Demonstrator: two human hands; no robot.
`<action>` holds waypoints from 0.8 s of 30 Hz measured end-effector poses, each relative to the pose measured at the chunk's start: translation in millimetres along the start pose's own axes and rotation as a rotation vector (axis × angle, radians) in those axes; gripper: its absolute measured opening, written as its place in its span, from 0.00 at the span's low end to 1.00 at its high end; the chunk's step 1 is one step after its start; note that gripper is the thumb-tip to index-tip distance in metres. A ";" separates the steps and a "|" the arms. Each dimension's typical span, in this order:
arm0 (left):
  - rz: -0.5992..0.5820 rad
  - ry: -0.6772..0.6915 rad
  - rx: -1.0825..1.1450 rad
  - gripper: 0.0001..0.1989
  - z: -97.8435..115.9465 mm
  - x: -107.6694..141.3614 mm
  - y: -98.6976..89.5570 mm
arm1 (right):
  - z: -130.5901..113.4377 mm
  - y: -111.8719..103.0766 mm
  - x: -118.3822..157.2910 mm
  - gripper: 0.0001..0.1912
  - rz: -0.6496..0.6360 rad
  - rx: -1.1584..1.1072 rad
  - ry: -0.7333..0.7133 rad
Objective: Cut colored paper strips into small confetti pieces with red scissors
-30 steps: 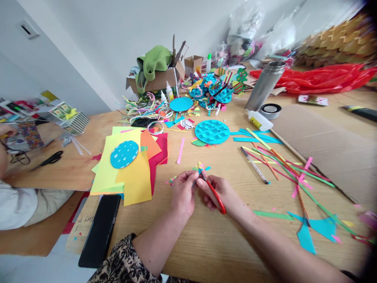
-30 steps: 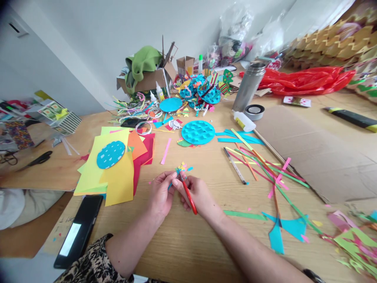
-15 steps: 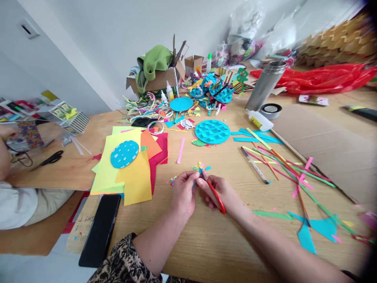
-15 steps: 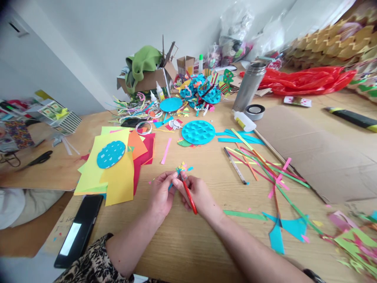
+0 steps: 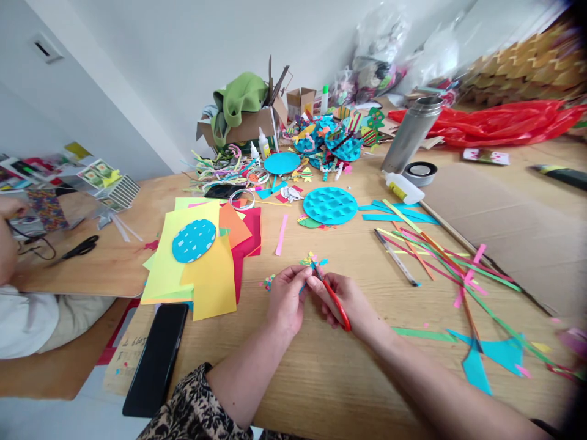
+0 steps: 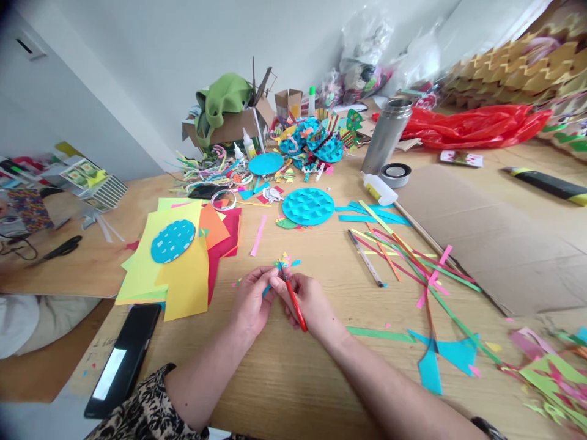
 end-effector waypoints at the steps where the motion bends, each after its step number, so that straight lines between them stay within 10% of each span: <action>1: 0.004 0.002 -0.004 0.08 -0.1 -0.2 -0.6 | 0.0 -0.4 0.0 0.24 0.005 -0.003 -0.001; 13: 0.019 -0.010 -0.040 0.08 5.6 -7.6 -10.8 | -5.5 -14.2 0.8 0.24 0.012 0.058 0.036; 24: -0.207 -0.212 -0.226 0.07 13.4 -10.2 -5.0 | -16.6 -15.5 9.6 0.25 -0.294 0.277 -0.017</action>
Point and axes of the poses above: each hand's wrist, its own x-axis away from the middle knuckle, its own y-axis out of the palm, z = x × y, the point moved 9 cm from there along -x, towards the middle knuckle, and after that the axes turned 9 degrees about x, right-handed, at the moved point
